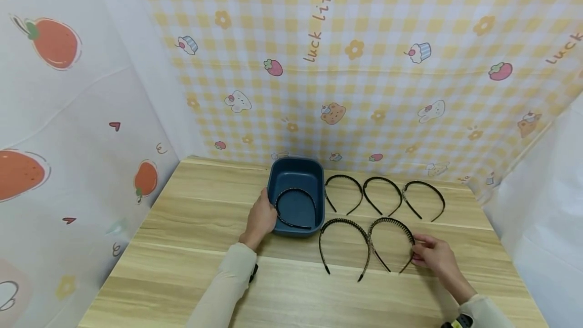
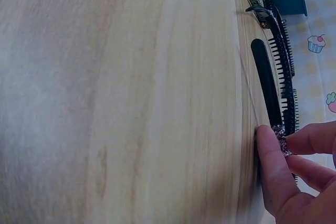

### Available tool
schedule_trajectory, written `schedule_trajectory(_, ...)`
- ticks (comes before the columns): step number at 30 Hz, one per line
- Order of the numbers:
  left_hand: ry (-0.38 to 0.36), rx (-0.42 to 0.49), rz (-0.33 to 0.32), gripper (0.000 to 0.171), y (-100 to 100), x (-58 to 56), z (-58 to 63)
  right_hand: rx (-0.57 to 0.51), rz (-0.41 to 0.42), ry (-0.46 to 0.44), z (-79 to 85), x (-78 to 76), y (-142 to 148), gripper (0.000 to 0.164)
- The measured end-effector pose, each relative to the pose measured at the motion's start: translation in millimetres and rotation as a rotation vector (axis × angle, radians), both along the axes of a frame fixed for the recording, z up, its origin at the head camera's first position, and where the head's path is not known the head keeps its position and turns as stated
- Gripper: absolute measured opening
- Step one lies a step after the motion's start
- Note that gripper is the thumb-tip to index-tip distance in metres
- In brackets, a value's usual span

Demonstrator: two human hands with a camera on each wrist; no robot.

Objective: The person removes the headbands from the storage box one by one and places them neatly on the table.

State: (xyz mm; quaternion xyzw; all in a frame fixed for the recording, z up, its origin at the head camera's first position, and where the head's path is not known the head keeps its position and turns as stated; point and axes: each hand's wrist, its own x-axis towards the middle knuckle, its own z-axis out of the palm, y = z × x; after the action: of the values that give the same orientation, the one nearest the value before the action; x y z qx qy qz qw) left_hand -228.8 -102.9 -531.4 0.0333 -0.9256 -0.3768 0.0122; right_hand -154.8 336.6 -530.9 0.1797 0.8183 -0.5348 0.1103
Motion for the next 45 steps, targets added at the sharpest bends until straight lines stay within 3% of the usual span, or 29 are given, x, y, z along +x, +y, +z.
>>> schedule_trajectory(6,0.000,0.003,0.002,0.059,0.6,-1.2,-0.8,0.021,0.030,0.001,1.1,-0.1,1.0,0.051)
schedule_trajectory(13,-0.003,0.016,0.003,0.059,0.8,-2.3,-1.9,0.123,0.087,-0.018,9.4,-3.2,4.1,0.052)
schedule_trajectory(21,-0.015,0.026,0.013,0.059,0.9,-1.9,-2.4,0.316,0.087,0.113,18.1,-18.0,-17.3,0.045)
schedule_trajectory(26,-0.019,0.025,0.014,0.059,0.3,-2.2,-2.0,0.192,0.090,0.187,18.7,-36.3,-42.7,0.039)
schedule_trajectory(34,-0.021,0.031,0.016,0.060,-1.5,-2.1,-3.5,-0.089,0.190,0.191,34.1,-67.3,-94.4,0.044)
schedule_trajectory(41,-0.008,0.027,0.014,0.059,-2.1,-1.7,-6.3,-0.176,0.311,0.237,51.4,-94.8,-146.6,0.041)
schedule_trajectory(45,-0.005,0.031,0.006,0.060,-1.1,-1.9,-5.3,-0.239,0.376,0.209,56.6,-107.7,-177.8,0.042)
